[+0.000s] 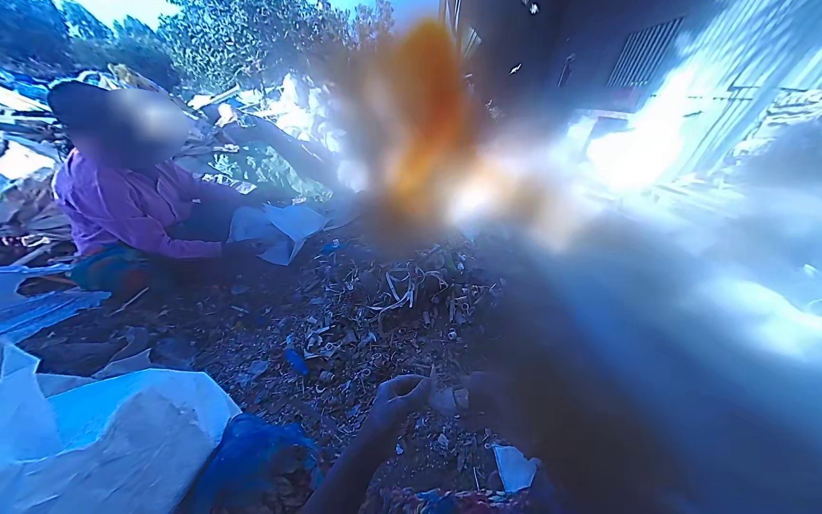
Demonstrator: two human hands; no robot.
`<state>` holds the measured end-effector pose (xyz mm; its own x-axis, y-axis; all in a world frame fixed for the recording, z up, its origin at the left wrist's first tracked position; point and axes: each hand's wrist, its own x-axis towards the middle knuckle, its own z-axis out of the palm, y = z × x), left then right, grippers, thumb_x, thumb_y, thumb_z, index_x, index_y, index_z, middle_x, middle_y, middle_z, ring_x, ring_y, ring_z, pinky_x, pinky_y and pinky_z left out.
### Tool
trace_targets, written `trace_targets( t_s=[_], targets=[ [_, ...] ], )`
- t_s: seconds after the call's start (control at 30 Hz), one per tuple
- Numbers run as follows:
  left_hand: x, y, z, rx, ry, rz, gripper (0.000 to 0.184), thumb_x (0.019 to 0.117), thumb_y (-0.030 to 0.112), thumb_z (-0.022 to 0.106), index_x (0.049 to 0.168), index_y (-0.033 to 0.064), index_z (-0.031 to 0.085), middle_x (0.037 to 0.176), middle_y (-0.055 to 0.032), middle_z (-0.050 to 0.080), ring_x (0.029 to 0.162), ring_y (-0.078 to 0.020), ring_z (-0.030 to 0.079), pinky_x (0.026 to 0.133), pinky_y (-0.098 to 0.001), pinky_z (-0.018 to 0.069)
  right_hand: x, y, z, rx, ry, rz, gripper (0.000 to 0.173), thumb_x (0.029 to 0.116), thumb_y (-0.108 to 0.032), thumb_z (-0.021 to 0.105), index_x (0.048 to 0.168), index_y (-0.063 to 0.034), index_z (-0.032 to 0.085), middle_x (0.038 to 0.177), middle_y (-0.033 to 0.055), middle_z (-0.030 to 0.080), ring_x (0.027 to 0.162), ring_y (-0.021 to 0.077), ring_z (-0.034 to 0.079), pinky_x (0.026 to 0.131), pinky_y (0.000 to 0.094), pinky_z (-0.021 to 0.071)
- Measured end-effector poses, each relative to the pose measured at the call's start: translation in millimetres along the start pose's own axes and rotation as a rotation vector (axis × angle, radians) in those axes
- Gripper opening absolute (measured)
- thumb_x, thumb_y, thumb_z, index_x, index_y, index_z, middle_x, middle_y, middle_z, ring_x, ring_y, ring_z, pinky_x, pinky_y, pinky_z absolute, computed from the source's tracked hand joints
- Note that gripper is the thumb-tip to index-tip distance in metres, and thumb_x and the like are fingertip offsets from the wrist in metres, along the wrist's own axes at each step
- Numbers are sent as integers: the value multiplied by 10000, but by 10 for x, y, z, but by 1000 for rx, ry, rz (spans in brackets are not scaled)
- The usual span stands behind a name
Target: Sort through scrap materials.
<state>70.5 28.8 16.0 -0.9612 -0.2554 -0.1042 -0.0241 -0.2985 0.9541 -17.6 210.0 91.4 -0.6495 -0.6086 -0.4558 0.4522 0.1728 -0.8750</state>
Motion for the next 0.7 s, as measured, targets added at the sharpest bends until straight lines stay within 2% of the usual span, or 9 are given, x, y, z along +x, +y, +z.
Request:
trace_targets(
  t_s=[0.07,0.2,0.43,0.7],
  targets=[
    [8,-18,-11,-13,6,-12,179,1040,78,534,1060,-12,688,952,-51,711,898,-130,694,873,-320,581,-4,12,-6,-6,-27,-15,153,1077,-145,488,1066,-26,585,928,75,681,825,168,705,740,335,603],
    [-6,-1,7,-29,33,-41,170,1037,78,539,1052,-10,684,958,-56,709,896,-129,692,868,-317,577,-34,-13,30,-50,-28,4,63,1044,-84,551,1014,-29,551,926,76,668,809,155,694,737,312,599],
    [0,-3,34,-18,58,-62,169,1036,84,548,1040,-12,687,957,-58,708,886,-131,690,850,-314,580,30,31,17,-31,6,22,58,1038,-58,542,987,-33,551,888,73,671,769,155,698,701,311,605],
    [6,8,53,-23,96,-77,184,1044,90,538,1016,-25,679,944,-78,705,874,-144,690,842,-324,581,25,32,17,-70,1,13,60,1041,-74,535,1015,-26,561,895,73,664,769,149,695,694,303,598]
  ],
)
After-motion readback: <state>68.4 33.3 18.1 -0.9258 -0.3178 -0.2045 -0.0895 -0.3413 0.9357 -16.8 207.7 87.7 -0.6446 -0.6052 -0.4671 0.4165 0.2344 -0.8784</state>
